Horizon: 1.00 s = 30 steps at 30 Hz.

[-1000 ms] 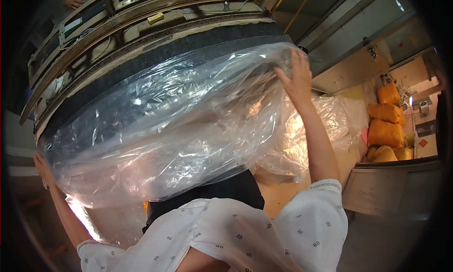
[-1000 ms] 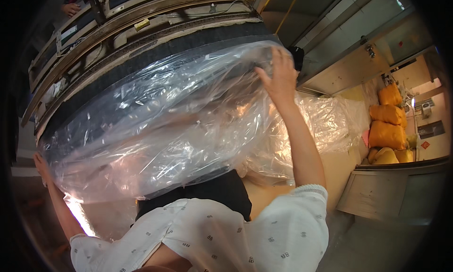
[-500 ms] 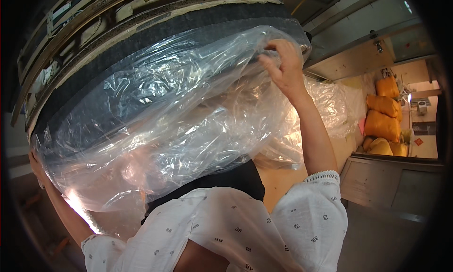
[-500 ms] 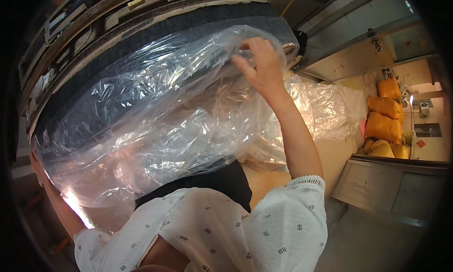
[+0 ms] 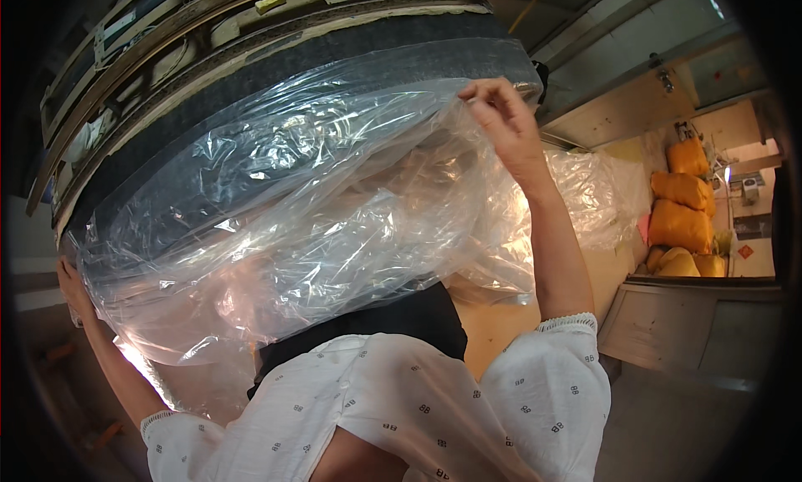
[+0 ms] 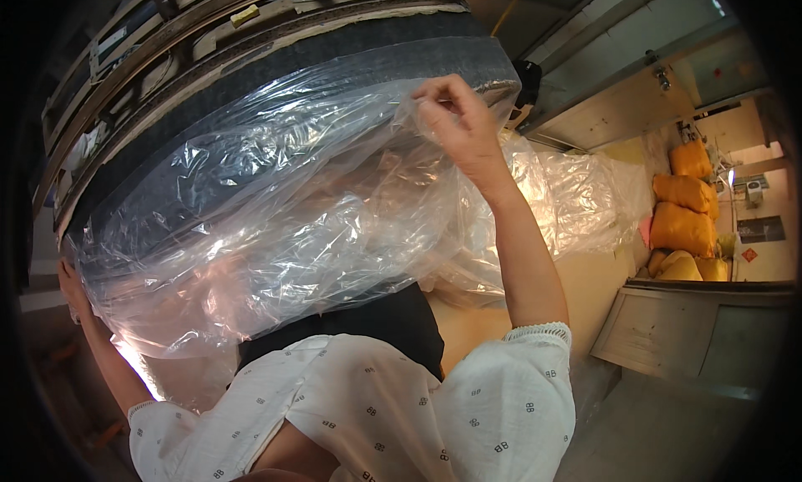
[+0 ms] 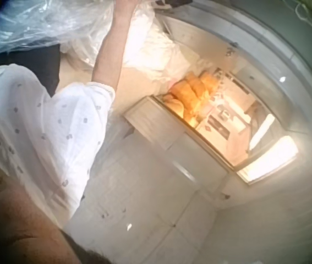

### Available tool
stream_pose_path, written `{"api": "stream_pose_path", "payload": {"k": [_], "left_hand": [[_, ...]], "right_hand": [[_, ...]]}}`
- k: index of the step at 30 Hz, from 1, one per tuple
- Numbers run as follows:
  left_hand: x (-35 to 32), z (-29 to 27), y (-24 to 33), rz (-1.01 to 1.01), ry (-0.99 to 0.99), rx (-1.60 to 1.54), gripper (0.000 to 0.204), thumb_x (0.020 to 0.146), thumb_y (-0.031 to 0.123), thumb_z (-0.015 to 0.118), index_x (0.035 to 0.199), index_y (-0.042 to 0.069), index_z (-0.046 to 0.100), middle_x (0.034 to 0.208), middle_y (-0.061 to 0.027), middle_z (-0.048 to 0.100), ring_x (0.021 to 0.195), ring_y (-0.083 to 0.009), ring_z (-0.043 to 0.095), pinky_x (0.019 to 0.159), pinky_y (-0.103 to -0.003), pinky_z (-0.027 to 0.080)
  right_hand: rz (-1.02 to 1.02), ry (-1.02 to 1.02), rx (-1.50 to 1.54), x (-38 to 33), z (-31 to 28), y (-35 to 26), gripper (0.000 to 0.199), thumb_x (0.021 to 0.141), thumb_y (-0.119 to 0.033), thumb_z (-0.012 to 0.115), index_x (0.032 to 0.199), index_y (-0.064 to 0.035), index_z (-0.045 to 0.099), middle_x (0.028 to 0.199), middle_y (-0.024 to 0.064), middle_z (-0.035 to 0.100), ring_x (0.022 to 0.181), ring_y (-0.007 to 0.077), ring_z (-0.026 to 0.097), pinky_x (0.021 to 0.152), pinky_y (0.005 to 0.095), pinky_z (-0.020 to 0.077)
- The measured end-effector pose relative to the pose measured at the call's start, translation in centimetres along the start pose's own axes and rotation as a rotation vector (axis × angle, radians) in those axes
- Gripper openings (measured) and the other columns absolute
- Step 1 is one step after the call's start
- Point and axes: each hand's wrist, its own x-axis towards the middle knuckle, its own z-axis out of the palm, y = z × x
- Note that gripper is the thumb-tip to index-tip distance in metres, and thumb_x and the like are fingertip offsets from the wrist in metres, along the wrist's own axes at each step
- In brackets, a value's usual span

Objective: Manually wrapping large sofa cushions in protective plastic film.

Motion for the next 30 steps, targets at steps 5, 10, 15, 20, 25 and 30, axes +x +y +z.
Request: {"api": "stream_pose_path", "payload": {"k": [5,10,15,20,25,30], "left_hand": [[0.0,0.0,1.0,-0.059,0.021,-0.002,0.039,0.095,0.03,0.039,0.119,0.002,0.051,0.114,-0.0222,0.056,0.105,-0.0405,0.052,0.086,-0.04,0.041],[0.1,0.0,1.3,-0.036,-0.002,0.016,0.038,0.095,0.03,0.04,0.119,0.003,0.051,0.113,-0.0215,0.057,0.104,-0.0406,0.052,0.086,-0.04,0.041],[-0.4,0.1,1.4,-0.093,0.031,0.0,0.039,0.095,0.031,0.04,0.119,0.002,0.052,0.114,-0.0211,0.057,0.105,-0.0399,0.053,0.087,-0.039,0.041],[0.0,0.7,-0.3,-0.032,0.038,-0.039,0.041,0.095,0.031,0.041,0.118,0.0,0.053,0.115,-0.0219,0.057,0.106,-0.0378,0.053,0.088,-0.037,0.041],[1.2,0.3,-8.1,-0.277,0.193,-0.136,0.043,0.094,0.033,0.042,0.114,-0.002,0.056,0.114,-0.0195,0.058,0.105,-0.0322,0.056,0.09,-0.036,0.042],[-1.9,-5.1,-2.4,-0.539,0.186,-0.484,0.041,0.093,0.031,0.045,0.115,-0.002,0.054,0.113,-0.0171,0.058,0.102,-0.0282,0.056,0.092,-0.035,0.042]], "right_hand": [[-0.229,0.041,-0.543,-0.6,2.7,2.6,0.043,0.075,-0.024,0.07,0.111,-0.005,0.056,0.116,0.0128,0.057,0.11,0.0291,0.052,0.094,0.036,0.0395],[-0.17,0.102,-0.519,0.2,2.0,4.1,0.04,0.077,-0.017,0.067,0.114,-0.005,0.057,0.121,0.0116,0.057,0.112,0.0298,0.052,0.095,0.0365,0.0394],[-0.129,0.163,-0.304,0.9,0.1,4.2,0.027,0.083,-0.012,0.061,0.108,-0.0038,0.059,0.104,0.0081,0.064,0.098,0.0213,0.059,0.088,0.0307,0.0436],[0.064,0.332,0.496,3.1,-3.6,1.0,0.014,0.09,-0.016,0.055,0.097,-0.0055,0.061,0.097,0.0015,0.066,0.088,0.0107,0.058,0.075,0.0264,0.0458],[0.001,0.228,-0.551,7.6,-3.1,7.7,0.014,0.087,-0.02,0.057,0.091,-0.0075,0.062,0.079,0.0087,0.063,0.069,0.0257,0.06,0.064,0.0316,0.0453],[-0.012,0.143,-0.549,9.2,-2.1,8.1,0.014,0.083,-0.019,0.059,0.087,-0.0058,0.063,0.078,0.011,0.06,0.071,0.0253,0.058,0.065,0.0314,0.0444]]}}
